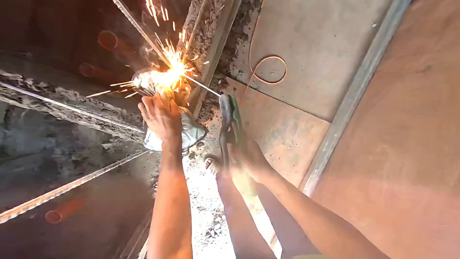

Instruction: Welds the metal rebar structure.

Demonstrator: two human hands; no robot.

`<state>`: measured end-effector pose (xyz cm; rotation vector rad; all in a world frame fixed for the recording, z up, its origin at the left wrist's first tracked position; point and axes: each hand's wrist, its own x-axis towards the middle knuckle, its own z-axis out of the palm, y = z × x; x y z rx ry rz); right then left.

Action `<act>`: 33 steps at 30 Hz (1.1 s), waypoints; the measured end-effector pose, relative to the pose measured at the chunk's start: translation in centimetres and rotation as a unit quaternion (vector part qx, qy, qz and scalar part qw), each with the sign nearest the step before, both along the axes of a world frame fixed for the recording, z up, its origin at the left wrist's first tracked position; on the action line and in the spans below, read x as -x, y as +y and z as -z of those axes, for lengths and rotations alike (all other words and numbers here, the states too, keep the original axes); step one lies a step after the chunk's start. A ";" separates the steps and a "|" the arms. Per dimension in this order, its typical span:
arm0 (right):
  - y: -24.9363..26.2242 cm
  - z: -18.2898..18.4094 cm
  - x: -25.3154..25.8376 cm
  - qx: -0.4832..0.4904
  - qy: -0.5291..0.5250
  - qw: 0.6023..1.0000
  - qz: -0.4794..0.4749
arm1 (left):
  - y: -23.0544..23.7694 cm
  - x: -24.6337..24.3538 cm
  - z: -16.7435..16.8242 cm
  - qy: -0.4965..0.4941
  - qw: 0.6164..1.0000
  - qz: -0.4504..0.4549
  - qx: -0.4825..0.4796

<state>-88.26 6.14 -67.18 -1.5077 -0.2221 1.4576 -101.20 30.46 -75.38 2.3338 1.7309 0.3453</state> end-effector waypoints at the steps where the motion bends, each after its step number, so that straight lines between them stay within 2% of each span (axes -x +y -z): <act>1: -0.1 0.1 -0.1 0.017 -0.035 0.999 -0.021 | 0.0 0.0 0.0 0.002 1.000 -0.001 -0.003; 10: -0.7 1.1 -0.2 0.004 -0.087 0.995 -0.049 | 0.0 -0.3 0.5 0.016 0.999 -0.024 -0.016; 14: -1.4 1.9 -1.3 -0.001 -0.133 0.987 -0.092 | -0.1 -0.2 0.6 0.028 0.999 -0.027 -0.021; 20: -3.1 6.6 -3.7 -0.070 -0.211 0.967 -0.122 | -0.2 -0.1 1.2 0.024 0.998 -0.014 -0.050; 26: -5.4 12.0 -5.6 -0.144 -0.324 0.927 -0.122 | -0.3 0.3 1.8 0.031 0.997 0.012 -0.076; 33: -4.7 16.8 -4.7 -0.205 -0.352 0.908 -0.098 | -0.2 0.2 2.5 0.020 0.994 0.001 -0.105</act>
